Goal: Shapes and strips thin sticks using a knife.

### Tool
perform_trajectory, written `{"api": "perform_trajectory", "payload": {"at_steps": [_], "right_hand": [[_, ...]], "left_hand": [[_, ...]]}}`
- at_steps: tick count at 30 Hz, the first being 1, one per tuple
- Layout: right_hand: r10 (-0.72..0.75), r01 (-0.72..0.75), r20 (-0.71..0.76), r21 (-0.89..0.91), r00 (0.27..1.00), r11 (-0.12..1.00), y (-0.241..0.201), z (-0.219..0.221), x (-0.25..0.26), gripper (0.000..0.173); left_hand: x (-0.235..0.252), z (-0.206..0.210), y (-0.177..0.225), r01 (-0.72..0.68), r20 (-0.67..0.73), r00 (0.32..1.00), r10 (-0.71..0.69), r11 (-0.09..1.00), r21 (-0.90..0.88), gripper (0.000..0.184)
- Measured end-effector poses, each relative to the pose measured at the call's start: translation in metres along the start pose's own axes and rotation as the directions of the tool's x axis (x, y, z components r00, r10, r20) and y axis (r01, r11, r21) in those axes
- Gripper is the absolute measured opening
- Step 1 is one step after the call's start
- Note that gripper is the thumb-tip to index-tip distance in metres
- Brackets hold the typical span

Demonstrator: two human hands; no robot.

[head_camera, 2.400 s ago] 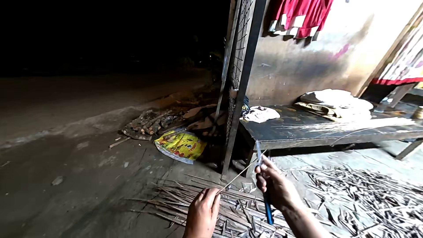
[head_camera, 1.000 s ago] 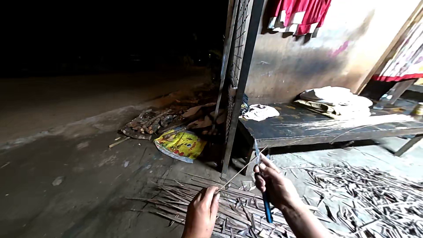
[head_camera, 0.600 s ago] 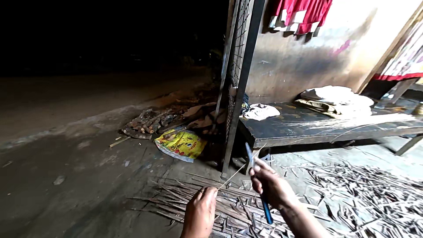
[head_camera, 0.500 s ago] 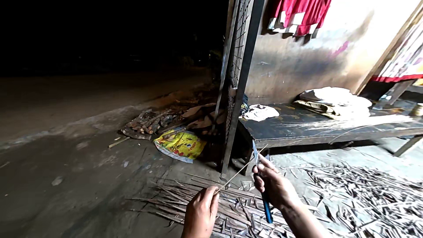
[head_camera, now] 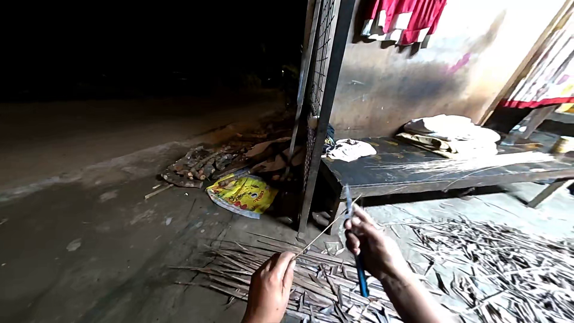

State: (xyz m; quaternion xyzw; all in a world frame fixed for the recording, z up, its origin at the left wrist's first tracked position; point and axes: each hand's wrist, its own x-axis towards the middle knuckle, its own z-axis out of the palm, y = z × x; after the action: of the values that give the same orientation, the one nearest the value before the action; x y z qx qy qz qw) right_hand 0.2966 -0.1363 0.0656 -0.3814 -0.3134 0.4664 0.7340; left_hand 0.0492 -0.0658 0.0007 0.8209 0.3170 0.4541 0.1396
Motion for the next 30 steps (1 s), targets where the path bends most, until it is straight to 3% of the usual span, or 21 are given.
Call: {"api": "perform_trajectory", "payload": {"at_steps": [5, 7, 9, 12, 14, 19, 21, 26, 28, 30], "right_hand": [[0.254, -0.221, 0.301, -0.138, 0.919, 0.965, 0.043, 0.023, -0.032, 0.042], [0.207, -0.174, 0.266, -0.142, 0.941, 0.974, 0.037, 0.018, -0.025, 0.044], [0.090, -0.078, 0.134, -0.095, 0.987, 0.992, 0.018, 0.005, -0.010, 0.049], [-0.021, 0.021, -0.016, 0.036, 1.000, 0.999, -0.005, -0.006, 0.005, 0.050], [-0.007, 0.007, 0.033, 0.008, 0.999, 1.000, 0.002, 0.000, -0.003, 0.049], [0.278, -0.247, 0.294, -0.140, 0.914, 0.959, 0.047, 0.025, -0.037, 0.042], [0.242, -0.212, 0.255, -0.140, 0.936, 0.967, 0.043, 0.021, -0.031, 0.043], [0.022, -0.022, -0.001, -0.002, 1.000, 1.000, -0.001, 0.005, -0.003, 0.054], [0.066, -0.065, 0.026, -0.022, 0.998, 0.998, 0.005, 0.011, -0.010, 0.051], [0.194, -0.178, 0.162, -0.105, 0.968, 0.978, 0.025, 0.021, -0.025, 0.046]], "left_hand": [[0.003, 0.001, 0.002, 0.027, 0.014, 1.000, -0.027, 0.999, 0.036, 0.025], [0.002, -0.001, 0.002, 0.020, 0.002, 1.000, -0.020, 0.998, 0.052, 0.025], [0.002, -0.003, 0.001, 0.015, -0.002, 1.000, -0.015, 0.999, 0.034, 0.027], [0.001, -0.003, 0.000, -0.006, -0.007, 1.000, 0.006, 1.000, 0.010, 0.026], [0.000, -0.002, 0.000, -0.008, 0.001, 1.000, 0.008, 1.000, 0.014, 0.023], [-0.002, -0.001, 0.001, 0.016, 0.031, 0.999, -0.017, 0.998, 0.054, 0.025], [-0.003, -0.002, 0.001, 0.018, 0.026, 0.999, -0.019, 0.998, 0.058, 0.024], [-0.005, -0.007, -0.003, 0.019, 0.007, 1.000, -0.019, 1.000, -0.021, 0.027], [-0.005, -0.007, -0.003, 0.008, 0.019, 1.000, -0.007, 0.999, -0.032, 0.027], [-0.005, -0.007, -0.003, 0.012, 0.048, 0.999, -0.011, 1.000, -0.014, 0.029]]}}
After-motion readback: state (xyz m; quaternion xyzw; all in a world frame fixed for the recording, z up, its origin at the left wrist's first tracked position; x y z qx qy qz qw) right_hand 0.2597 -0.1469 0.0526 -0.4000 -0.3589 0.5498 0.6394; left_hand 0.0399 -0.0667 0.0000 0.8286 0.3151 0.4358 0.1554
